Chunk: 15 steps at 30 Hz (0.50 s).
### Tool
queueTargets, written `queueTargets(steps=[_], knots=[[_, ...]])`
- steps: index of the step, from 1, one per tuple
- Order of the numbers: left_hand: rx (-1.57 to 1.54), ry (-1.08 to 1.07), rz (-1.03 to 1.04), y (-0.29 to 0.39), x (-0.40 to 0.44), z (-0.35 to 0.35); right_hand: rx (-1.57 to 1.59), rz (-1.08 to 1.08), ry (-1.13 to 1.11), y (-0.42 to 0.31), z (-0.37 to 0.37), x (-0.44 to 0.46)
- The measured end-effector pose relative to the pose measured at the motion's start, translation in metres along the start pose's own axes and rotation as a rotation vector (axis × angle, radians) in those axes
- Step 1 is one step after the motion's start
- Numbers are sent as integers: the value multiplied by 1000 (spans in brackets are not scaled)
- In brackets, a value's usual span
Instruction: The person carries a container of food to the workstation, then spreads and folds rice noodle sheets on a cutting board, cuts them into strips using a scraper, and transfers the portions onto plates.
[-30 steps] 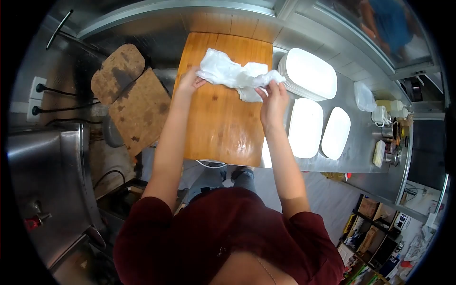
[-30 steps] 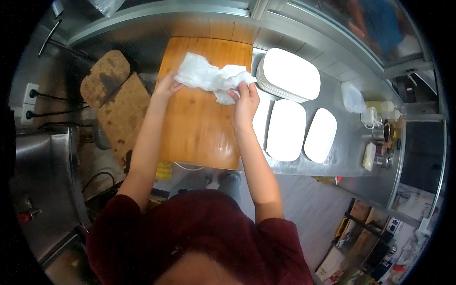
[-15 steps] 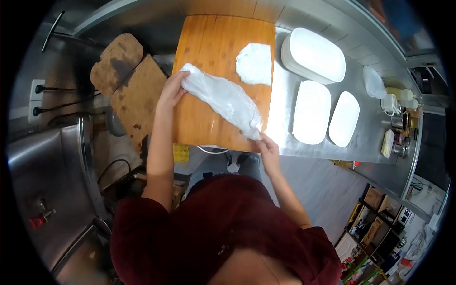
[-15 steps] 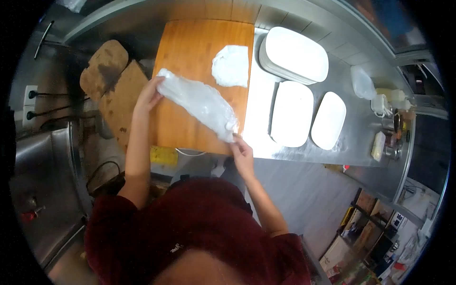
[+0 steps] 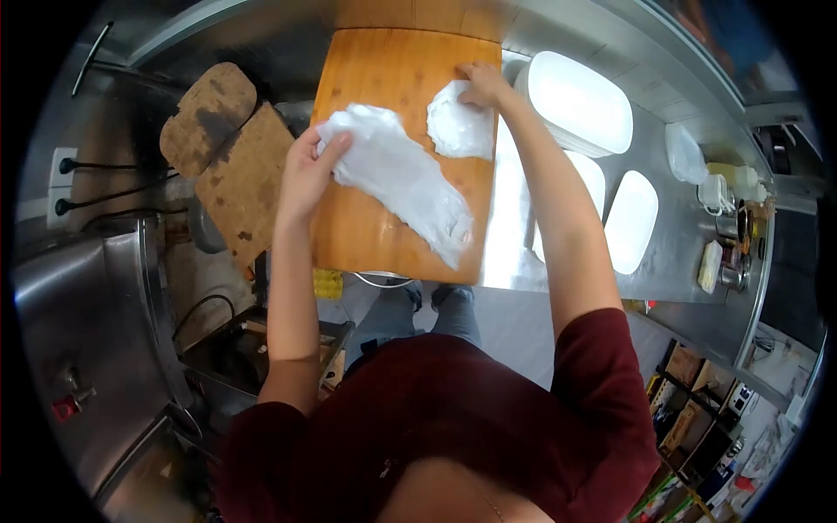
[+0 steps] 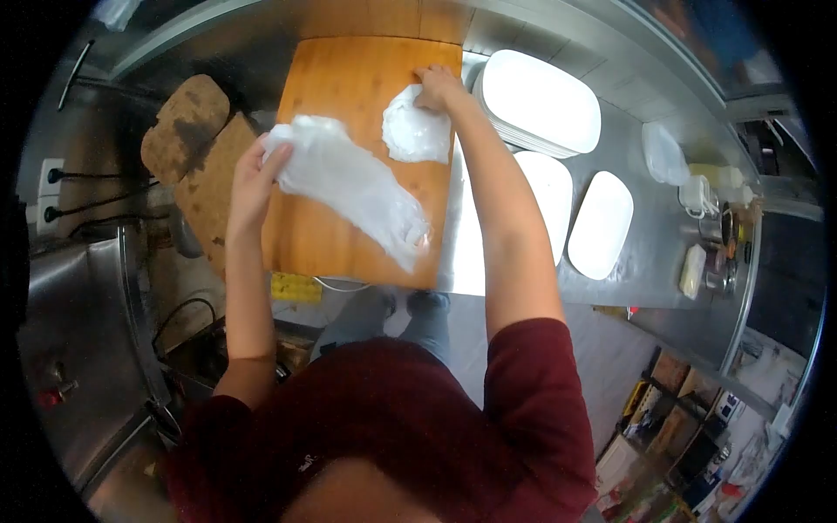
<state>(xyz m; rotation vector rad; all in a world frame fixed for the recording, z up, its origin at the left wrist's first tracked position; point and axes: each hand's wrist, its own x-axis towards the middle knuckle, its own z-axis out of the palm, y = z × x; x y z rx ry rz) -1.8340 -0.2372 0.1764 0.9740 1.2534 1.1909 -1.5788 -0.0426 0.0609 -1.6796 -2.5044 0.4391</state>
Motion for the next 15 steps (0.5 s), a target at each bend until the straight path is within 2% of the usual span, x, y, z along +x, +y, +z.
queueTargets(steps=[3,7,8,11,14,15], knots=[[-96,-102,62,31,-25,-1,-33,113,-337,-11,-23,13],[-120,-175,167,76,-54,-11,-172,-137,-270,-10,-24,13],[-110,-151,175,89,-61,-10,-66,-261,-186,-7,-23,13],[-75,-223,296,109,-66,-19,443,-132,-480,-37,-58,13],[85,-187,342,126,-55,-23,523,-311,-421,-68,-87,28],[134,-166,353,131,-48,-24,567,-291,-383,-80,-99,34]])
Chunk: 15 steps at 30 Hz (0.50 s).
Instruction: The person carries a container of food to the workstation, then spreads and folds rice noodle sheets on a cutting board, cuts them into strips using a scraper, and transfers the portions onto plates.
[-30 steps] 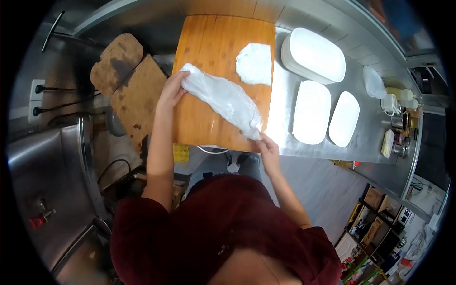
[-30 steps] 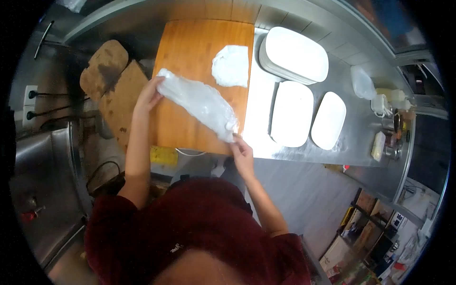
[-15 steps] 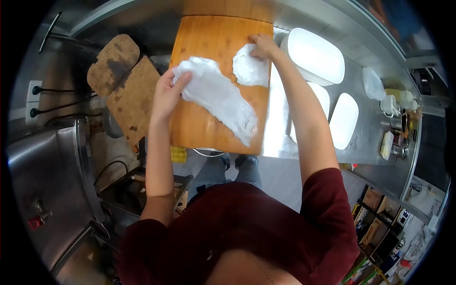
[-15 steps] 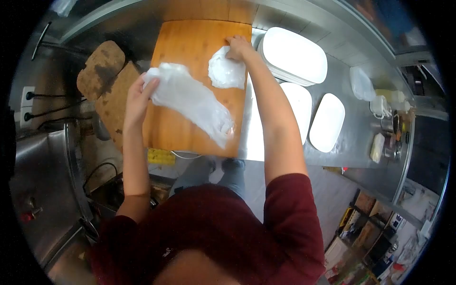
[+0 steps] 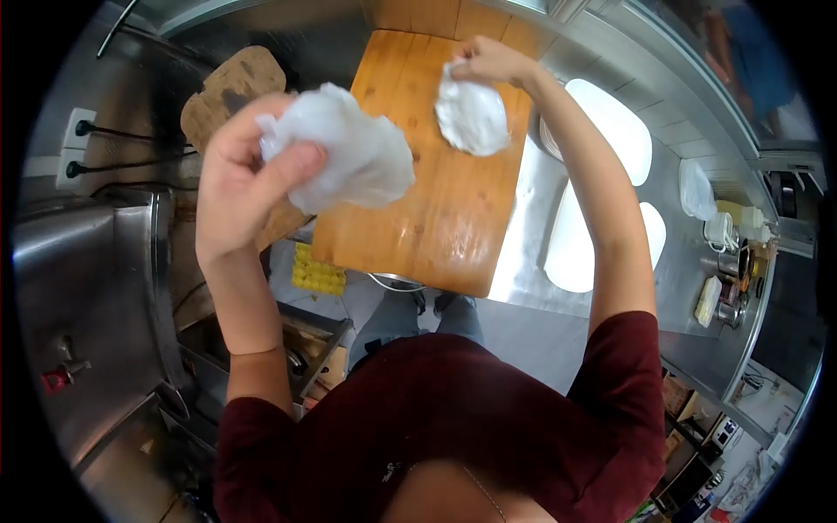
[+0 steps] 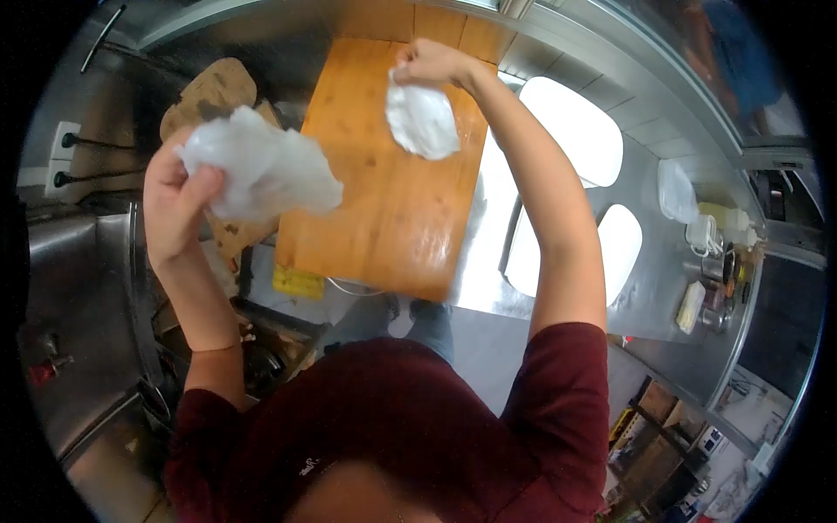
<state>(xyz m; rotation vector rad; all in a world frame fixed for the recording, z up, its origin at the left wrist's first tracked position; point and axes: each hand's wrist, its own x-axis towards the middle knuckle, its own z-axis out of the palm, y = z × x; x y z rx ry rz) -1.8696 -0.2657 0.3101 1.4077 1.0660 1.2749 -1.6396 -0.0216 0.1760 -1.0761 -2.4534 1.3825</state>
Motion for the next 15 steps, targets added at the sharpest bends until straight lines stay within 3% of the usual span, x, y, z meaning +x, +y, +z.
queueTargets(steps=[5,8,12,15], knots=[[79,6,56,-6,40,-31,211,-69,141,-3,-25,53],[-9,16,78,-16,61,-44,421,42,321,-5,-10,42],[1,-69,9,-29,72,-53,278,269,287,8,16,8],[23,-201,0,-38,77,-35,697,81,118,-22,35,-34]])
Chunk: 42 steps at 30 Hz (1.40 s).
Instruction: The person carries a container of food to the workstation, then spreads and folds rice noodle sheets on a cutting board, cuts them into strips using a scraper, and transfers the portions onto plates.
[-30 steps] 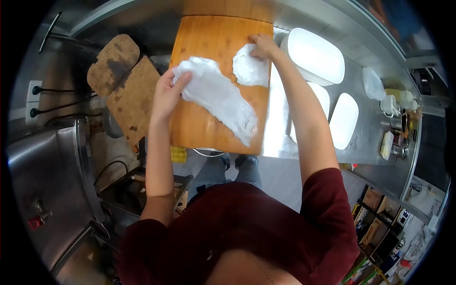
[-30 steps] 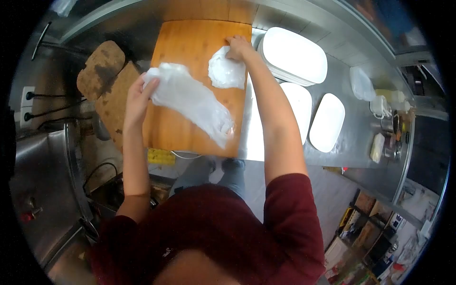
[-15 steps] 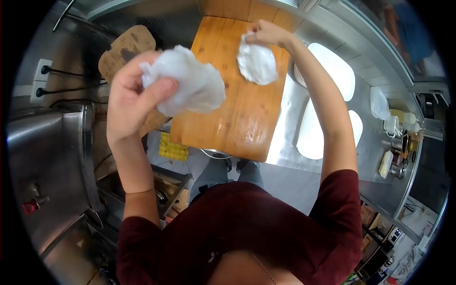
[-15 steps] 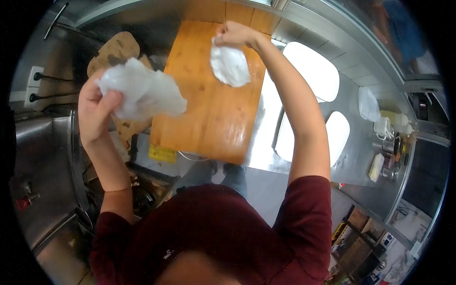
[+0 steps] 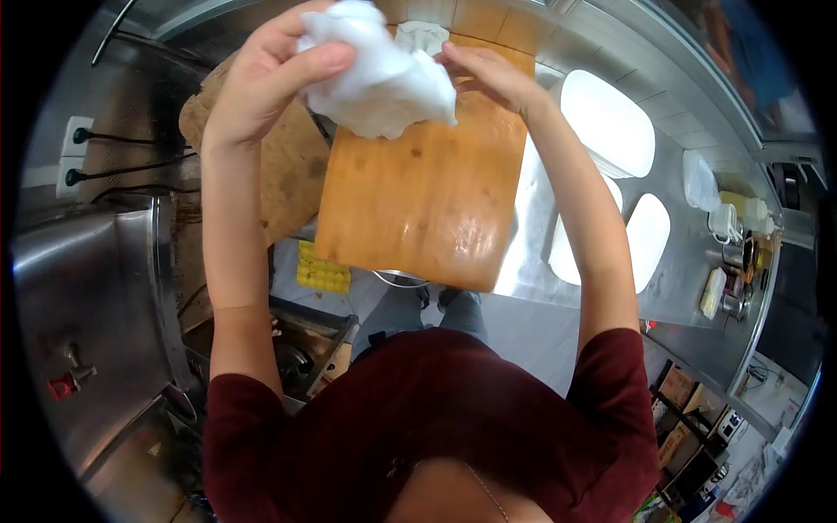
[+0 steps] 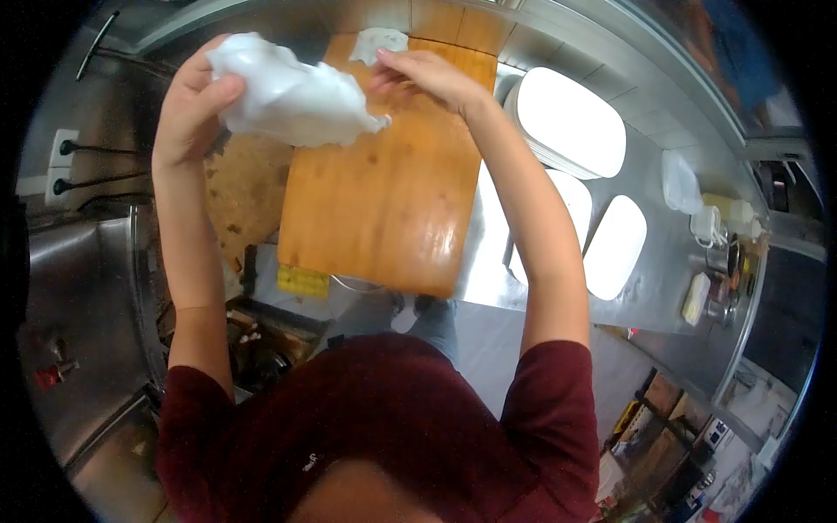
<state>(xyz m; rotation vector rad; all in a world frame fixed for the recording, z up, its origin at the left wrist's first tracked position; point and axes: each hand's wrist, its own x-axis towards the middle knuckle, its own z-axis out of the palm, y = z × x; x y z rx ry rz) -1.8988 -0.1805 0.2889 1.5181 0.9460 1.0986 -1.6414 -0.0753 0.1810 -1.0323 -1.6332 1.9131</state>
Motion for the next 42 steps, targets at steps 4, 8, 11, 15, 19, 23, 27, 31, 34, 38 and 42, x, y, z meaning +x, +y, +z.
queueTargets(steps=[4,8,11,15,19,23,27,31,34,38,42], knots=[[-14,-145,-30,-4,30,33,510,-127,-254,-6,16,-34],[-134,-292,-133,-3,67,44,310,-225,-135,-36,-6,-58],[23,-263,-31,4,88,52,226,-300,80,-57,-17,-69],[-17,-205,2,20,95,48,165,-464,262,-86,-29,-87],[361,-256,117,24,62,46,-67,-506,306,-94,-5,-131],[445,-434,131,-21,-5,79,-419,-532,455,-4,39,-163],[574,-491,213,-150,-109,118,-511,-117,506,109,58,-221],[317,-389,-192,-167,-140,127,-536,310,1153,174,3,-296],[156,203,-343,-191,-82,136,-850,431,1140,196,-26,-314],[426,383,-352,-265,37,105,-832,574,1103,195,-29,-296],[513,151,-437,-297,87,109,-743,685,1106,185,-26,-275]])
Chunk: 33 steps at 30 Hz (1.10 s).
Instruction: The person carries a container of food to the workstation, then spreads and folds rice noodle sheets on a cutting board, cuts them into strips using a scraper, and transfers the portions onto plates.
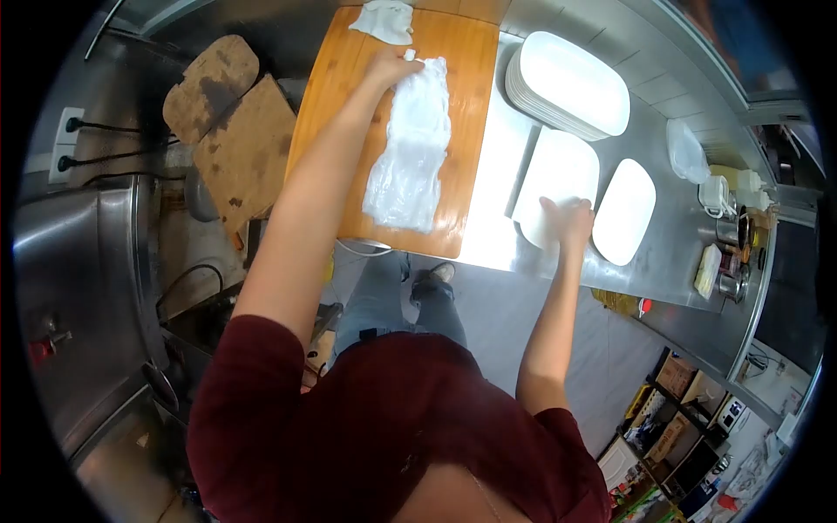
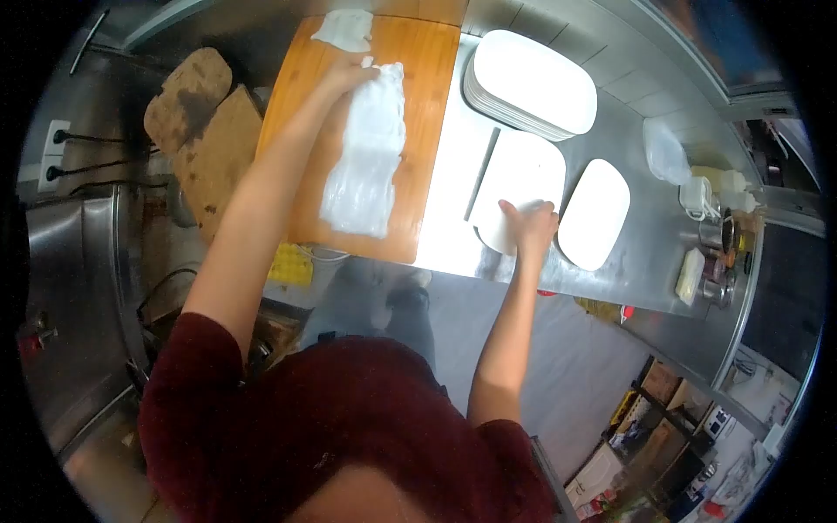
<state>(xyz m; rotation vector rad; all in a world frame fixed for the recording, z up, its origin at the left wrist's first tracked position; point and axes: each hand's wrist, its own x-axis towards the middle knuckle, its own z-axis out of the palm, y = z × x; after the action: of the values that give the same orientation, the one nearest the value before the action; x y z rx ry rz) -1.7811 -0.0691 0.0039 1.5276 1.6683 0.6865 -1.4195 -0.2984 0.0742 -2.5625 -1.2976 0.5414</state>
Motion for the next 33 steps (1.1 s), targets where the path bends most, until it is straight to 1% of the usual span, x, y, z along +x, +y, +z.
queueTargets(steps=[2,5,8,10,11,12,15,16,19,20,21,23,25,26,29,30,31,33], knots=[[234,-137,-109,38,-5,-11,38,31,-36,-2,0,6],[288,-212,-33,43,7,-16,166,88,-78,6,12,25],[-54,-499,-12,58,16,-29,323,147,-107,18,24,43],[-101,-472,98,56,16,-28,376,165,-108,29,29,49],[-122,-457,159,56,22,-29,351,167,-43,24,28,47],[44,-314,399,47,27,-25,325,171,23,16,26,42],[254,-167,361,33,29,-27,243,157,177,-13,17,23],[255,-139,373,32,26,-29,219,148,223,-19,16,19],[252,-57,437,33,16,-31,276,156,180,-10,22,25],[290,4,504,34,13,-33,159,139,186,6,34,36],[321,74,578,35,11,-33,268,115,194,9,30,35],[391,239,565,43,-2,-35,279,157,222,2,24,32],[281,180,584,41,-5,-31,278,174,242,-14,14,28],[229,156,578,38,-10,-33,289,160,249,-22,9,25],[218,418,459,39,-1,-45,278,112,260,-20,19,31],[292,438,420,33,9,-51,266,110,277,-16,25,33],[339,511,325,25,21,-55,253,111,295,-11,30,36],[429,649,133,7,49,-60,260,139,261,-7,30,38]])
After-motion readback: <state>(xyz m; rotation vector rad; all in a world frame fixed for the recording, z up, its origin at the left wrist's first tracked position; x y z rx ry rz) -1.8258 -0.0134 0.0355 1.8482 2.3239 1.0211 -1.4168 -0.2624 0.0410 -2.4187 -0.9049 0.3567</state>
